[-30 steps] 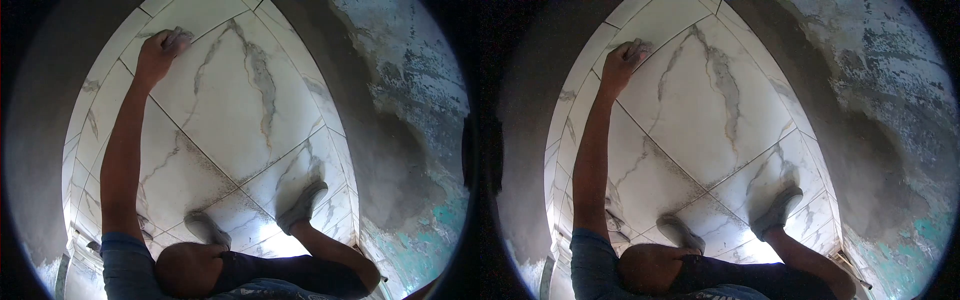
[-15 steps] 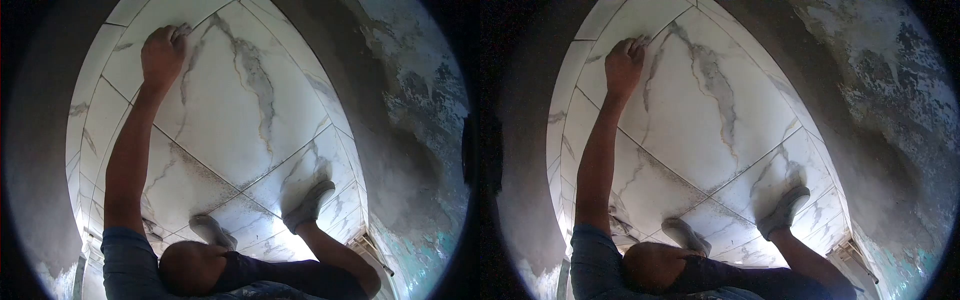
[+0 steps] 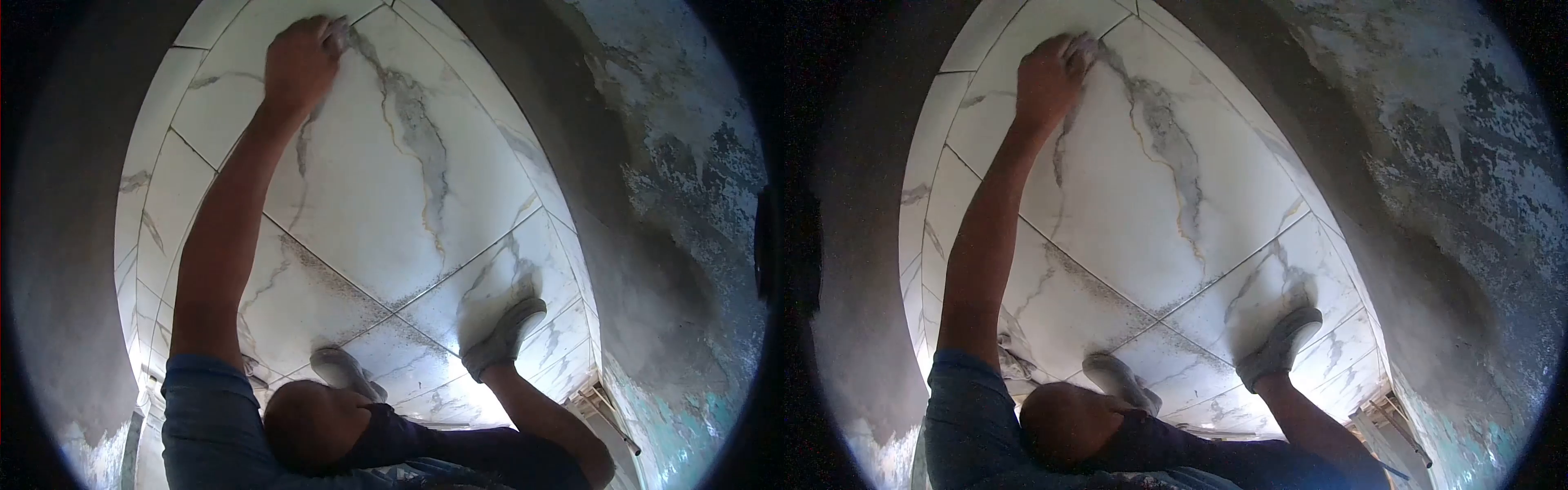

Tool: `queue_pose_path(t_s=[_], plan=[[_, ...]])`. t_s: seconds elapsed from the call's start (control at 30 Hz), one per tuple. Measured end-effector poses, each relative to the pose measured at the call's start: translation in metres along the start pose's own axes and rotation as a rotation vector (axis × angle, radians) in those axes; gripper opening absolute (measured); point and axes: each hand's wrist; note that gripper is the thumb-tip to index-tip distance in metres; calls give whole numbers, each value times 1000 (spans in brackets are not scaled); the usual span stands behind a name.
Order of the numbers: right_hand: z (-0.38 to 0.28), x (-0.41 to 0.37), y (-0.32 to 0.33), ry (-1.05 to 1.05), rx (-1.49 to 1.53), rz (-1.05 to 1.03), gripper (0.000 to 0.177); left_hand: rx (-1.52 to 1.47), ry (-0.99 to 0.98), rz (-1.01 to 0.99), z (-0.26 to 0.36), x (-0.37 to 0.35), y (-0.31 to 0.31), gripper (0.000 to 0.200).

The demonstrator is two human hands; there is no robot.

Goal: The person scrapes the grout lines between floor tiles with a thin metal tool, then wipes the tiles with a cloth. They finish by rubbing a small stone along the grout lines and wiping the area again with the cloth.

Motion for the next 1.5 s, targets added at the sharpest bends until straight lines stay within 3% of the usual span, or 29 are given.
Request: queue_pose_path(t_s=[0.03,0.07,0.13,0.23,0.33,0.47,0.57,0.67,0.73,0.87,1.07,1.17,1.27,1.33,1.5], plan=[[0,-1,2,-86,183,-68,84,-43,-21,28,1,1,-3,14],[-10,-2,3,-85,176,-64,84,-46,-14,30,-3,-6,-1,14],[-30,3,9,262,-1264,633,90,-62,-91,41,-23,-30,12,14],[-10,6,-1,334,-1323,652,88,-54,19,10,-32,-59,32,14],[27,16,-17,283,-1336,676,90,-51,-91,85,-22,-29,7,18],[-27,-2,3,189,-1216,571,83,7,-46,93,6,4,-16,17],[7,5,-13,206,-1408,642,82,28,-99,83,-9,-20,2,17],[30,12,-21,338,-1408,676,84,-18,4,-40,-7,-28,14,17],[25,14,-15,336,-1370,681,82,45,-141,26,6,-6,-3,19],[4,12,-5,285,-1268,672,82,84,-31,35,30,31,-29,22],[7,12,-7,309,-1223,705,83,82,-106,15,14,14,-19,17],[18,14,-9,271,-1235,721,81,117,-145,156,25,29,-34,16],[33,16,-18,254,-1203,696,81,196,-74,36,29,33,-29,16],[30,13,-22,258,-1168,703,81,60,-80,-41,15,13,-15,32],[12,12,-8,259,-1256,642,82,102,-48,-75,20,21,-18,30]])
Point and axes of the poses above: each hand's wrist, its own x-axis towards the middle knuckle, its own y-axis out of the back of the hand, z = x × y
